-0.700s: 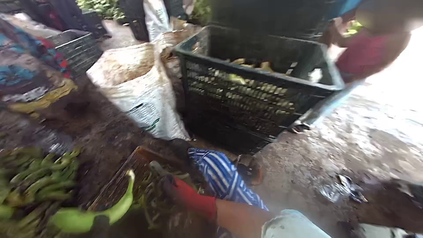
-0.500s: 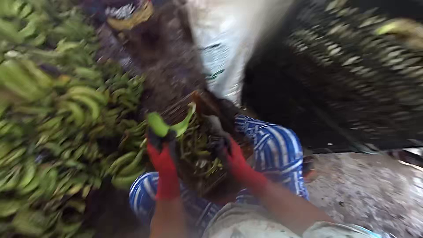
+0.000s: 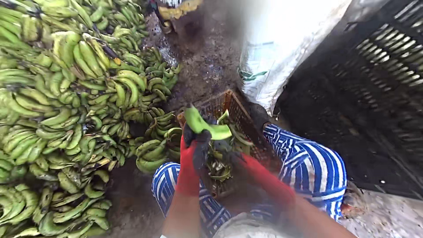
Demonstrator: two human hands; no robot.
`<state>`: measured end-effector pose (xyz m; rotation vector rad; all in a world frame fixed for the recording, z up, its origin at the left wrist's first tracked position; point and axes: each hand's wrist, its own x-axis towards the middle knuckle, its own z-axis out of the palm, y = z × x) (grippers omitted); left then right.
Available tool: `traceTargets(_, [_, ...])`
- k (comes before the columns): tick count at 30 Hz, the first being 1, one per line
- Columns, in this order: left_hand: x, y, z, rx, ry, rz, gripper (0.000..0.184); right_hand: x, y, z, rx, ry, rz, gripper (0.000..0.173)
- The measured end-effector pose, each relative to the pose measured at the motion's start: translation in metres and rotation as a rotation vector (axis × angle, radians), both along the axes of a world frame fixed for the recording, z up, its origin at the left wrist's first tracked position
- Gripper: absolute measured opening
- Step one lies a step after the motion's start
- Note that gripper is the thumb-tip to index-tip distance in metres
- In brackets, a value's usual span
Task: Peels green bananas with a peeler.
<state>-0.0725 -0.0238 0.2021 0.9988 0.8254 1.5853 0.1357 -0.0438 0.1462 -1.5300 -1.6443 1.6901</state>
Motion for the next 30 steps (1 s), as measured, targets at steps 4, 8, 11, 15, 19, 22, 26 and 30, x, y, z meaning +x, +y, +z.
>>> traceTargets(4, [0.000, 0.026, 0.010, -0.076, -0.308, -0.225, 0.049, 0.027, 0.046, 0.047, 0.267, 0.330, -0.095, 0.039])
traceTargets(8, [0.010, 0.052, 0.029, -0.215, -0.257, -0.280, 0.050, 0.048, 0.106, 0.092, 1.084, -0.123, -0.017, 0.057])
traceTargets(11, [0.014, 0.061, 0.032, -0.196, -0.111, -0.164, 0.041, 0.037, 0.089, 0.077, 1.191, -0.140, 0.043, 0.050])
traceTargets(15, [0.024, 0.049, 0.027, -0.264, -0.084, -0.213, 0.037, 0.023, 0.086, 0.063, 1.281, -0.227, -0.138, 0.038])
traceTargets(19, [0.031, 0.042, 0.017, -0.339, -0.099, -0.255, 0.039, 0.046, 0.131, 0.078, 1.244, -0.471, -0.445, 0.052])
traceTargets(22, [0.015, 0.058, 0.015, -0.319, -0.021, -0.082, 0.041, 0.031, 0.107, 0.071, 1.163, -0.327, -0.280, 0.048])
traceTargets(26, [0.012, 0.056, 0.024, -0.193, 0.034, 0.054, 0.045, 0.012, 0.073, 0.059, 1.007, -0.071, 0.004, 0.046])
traceTargets(30, [0.019, 0.051, 0.013, -0.293, 0.002, -0.285, 0.035, 0.028, 0.113, 0.062, 1.316, -0.323, -0.322, 0.043])
